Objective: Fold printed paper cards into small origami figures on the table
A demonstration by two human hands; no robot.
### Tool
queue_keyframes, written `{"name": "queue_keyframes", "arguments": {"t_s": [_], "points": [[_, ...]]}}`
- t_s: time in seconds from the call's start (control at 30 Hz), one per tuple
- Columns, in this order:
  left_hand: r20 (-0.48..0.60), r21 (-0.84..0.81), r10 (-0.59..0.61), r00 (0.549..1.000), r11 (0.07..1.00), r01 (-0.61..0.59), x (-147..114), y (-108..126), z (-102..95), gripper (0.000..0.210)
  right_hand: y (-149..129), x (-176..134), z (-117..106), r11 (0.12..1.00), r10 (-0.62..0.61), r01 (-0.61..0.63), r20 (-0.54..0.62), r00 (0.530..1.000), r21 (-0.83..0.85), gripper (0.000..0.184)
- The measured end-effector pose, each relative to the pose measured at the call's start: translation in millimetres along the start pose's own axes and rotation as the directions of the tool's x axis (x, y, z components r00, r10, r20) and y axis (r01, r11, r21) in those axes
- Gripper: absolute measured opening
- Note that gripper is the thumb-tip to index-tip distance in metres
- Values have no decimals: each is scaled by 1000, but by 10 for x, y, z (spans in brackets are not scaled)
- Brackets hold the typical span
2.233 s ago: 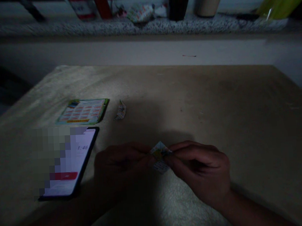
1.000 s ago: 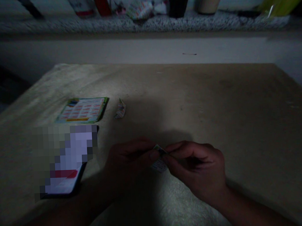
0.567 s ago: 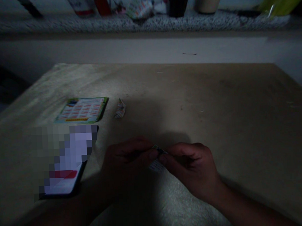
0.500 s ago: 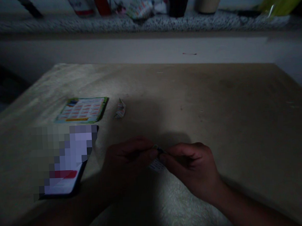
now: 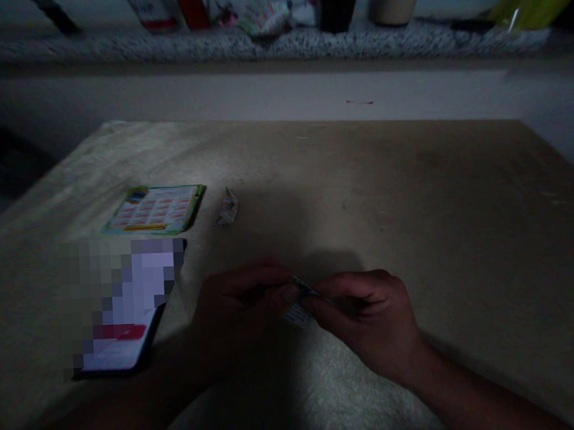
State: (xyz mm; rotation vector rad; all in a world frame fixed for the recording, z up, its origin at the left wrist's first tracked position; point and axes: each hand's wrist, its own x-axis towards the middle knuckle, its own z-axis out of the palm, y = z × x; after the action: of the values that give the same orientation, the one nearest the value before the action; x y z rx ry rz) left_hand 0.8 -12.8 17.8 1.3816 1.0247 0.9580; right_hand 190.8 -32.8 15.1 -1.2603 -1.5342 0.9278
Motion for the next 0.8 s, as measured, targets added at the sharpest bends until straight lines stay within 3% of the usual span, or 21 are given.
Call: {"name": "queue_keyframes", "arguments": {"t_s": [0.3,0.57,0.7,0.8], "points": [[51,-52,-20,999,998,22,3,-1,-15,4,21,-13,-21,989,84,-93,80,993,112,12],[106,-252,-126,986,956,150,38,-40,-18,8,44,-15,-37,969,140,-167,151,978,180,14],[65,-259,-177,982,947,188,47,-57,-25,11,32,-19,-31,989,92,-102,94,991,103,14],[42,-125,-111,993,985,116,24,-23,-47,8,21,-19,-42,999,-11,9,63,998,31,10]]}}
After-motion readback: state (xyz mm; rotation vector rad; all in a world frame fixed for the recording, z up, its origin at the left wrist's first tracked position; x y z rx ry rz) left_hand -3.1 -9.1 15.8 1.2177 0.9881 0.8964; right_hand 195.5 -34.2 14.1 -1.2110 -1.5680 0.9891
